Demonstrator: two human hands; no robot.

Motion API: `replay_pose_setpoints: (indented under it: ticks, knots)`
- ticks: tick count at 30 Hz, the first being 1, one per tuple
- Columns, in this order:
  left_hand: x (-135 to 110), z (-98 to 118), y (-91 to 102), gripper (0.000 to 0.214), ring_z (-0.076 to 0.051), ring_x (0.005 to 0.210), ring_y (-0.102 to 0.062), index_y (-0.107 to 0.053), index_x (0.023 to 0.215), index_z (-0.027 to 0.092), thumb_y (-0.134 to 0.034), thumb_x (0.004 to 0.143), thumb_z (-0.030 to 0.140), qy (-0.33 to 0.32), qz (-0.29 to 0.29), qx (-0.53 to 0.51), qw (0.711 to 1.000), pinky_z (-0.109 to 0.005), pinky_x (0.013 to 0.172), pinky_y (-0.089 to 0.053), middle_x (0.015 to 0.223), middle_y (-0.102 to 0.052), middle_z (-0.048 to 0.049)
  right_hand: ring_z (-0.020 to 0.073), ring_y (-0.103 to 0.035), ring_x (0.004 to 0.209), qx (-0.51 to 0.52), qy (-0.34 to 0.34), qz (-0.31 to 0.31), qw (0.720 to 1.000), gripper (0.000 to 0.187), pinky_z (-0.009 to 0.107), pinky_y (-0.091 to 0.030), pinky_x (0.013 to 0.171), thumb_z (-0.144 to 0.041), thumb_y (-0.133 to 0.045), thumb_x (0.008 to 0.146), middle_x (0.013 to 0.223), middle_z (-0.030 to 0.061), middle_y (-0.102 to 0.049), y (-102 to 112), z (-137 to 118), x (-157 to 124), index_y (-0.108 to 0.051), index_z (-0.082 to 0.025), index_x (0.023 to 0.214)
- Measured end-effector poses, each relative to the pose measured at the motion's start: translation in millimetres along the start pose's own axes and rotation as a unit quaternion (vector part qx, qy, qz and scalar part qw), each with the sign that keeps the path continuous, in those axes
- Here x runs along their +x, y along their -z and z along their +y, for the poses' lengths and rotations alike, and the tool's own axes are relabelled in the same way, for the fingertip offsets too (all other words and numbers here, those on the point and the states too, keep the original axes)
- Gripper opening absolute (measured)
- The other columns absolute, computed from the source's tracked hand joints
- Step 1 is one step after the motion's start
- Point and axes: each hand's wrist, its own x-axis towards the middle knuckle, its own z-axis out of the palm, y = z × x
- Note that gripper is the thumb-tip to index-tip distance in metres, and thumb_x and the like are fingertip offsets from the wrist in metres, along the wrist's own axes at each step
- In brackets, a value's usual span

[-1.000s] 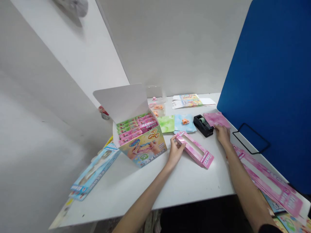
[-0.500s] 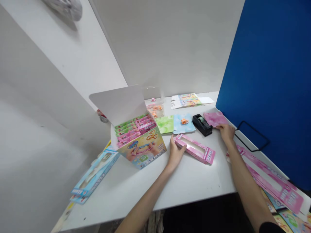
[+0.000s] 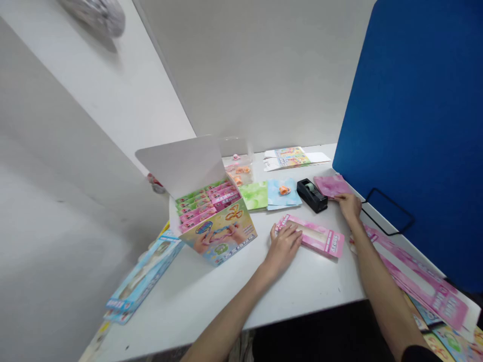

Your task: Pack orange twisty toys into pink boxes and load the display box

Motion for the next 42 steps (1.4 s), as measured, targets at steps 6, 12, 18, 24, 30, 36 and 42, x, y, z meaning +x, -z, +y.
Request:
replay_pose_setpoints:
  ticks: [6,12,18,24,30,36,42]
  knots:
    - [2,-1,3.6,0.028,-0.023,0.127,-0.052,-0.068,0.111,0.026,-0.043,0.099,0.029,0.044,0.028,0.043,0.998,-0.056,0.114,-0.019,0.127,-0.066,-0.0065,0.028,-0.064,0.076,0.028,0.006,0.037,0.999,0.018,0.037,-0.046,0.072,-0.023,-0.062,0.073,0.078,0.0125,-0.074,0,-3,-2,-0.077,-0.016,0.079]
    - [5,-7,1.9,0.028,-0.028,0.131,-0.048,-0.065,0.117,0.019,-0.049,0.094,0.021,0.079,0.06,0.069,0.993,-0.056,0.111,-0.024,0.13,-0.063,-0.0118,0.0272,-0.063,0.09,0.166,0.067,0.255,0.95,0.027,0.04,-0.046,0.085,-0.031,-0.048,0.088,0.094,0.0149,-0.071,25,-22,-4,-0.069,-0.013,0.09]
    - [8,-14,4.0,0.031,-0.027,0.126,-0.052,-0.062,0.12,0.022,-0.052,0.091,0.021,0.082,0.099,-0.04,0.991,-0.052,0.11,-0.029,0.124,-0.066,-0.0099,0.0193,-0.06,0.066,0.378,0.085,0.339,0.857,0.034,0.035,-0.051,0.067,-0.05,-0.05,0.089,0.078,0.005,-0.059,41,-49,-13,-0.054,-0.017,0.098]
    - [12,-28,12.1,0.081,-0.023,0.121,-0.056,-0.021,0.15,0.029,-0.066,0.083,0.033,0.08,0.192,-0.278,0.938,-0.04,0.102,-0.044,0.148,-0.043,-0.0139,0.0174,-0.057,0.065,0.431,0.028,-0.007,0.902,0.039,0.029,-0.045,0.059,-0.051,-0.062,0.074,0.076,0.0043,-0.064,16,-78,-35,-0.06,-0.017,0.092]
    - [13,-29,17.8,0.068,-0.028,0.114,-0.061,-0.047,0.134,0.021,-0.075,0.075,0.039,0.045,0.177,-0.329,0.926,-0.041,0.095,-0.049,0.129,-0.061,-0.0145,0.0181,-0.056,0.061,0.417,-0.029,-0.177,0.891,0.035,0.027,-0.04,0.054,-0.044,-0.067,0.068,0.063,0.0012,-0.064,-1,-90,-57,-0.066,-0.017,0.09]
    - [12,-29,29.9,0.093,-0.028,0.123,-0.056,-0.036,0.143,0.026,-0.077,0.066,0.058,0.04,0.184,-0.323,0.927,-0.039,0.101,-0.045,0.134,-0.058,-0.0137,0.0152,-0.054,0.055,0.44,-0.066,-0.184,0.877,0.028,0.025,-0.038,0.049,-0.038,-0.068,0.065,0.062,0.0009,-0.065,-7,-91,-62,-0.066,-0.017,0.083]
    - [12,-28,39.9,0.055,-0.028,0.106,-0.065,-0.072,0.104,0.02,-0.064,0.075,0.066,0.056,0.145,-0.287,0.945,-0.035,0.09,-0.05,0.108,-0.072,-0.0099,0.015,-0.06,0.059,0.477,-0.089,-0.238,0.841,0.038,0.023,-0.042,0.047,-0.046,-0.071,0.067,0.076,0.0051,-0.07,-1,-87,-53,-0.07,-0.017,0.09]
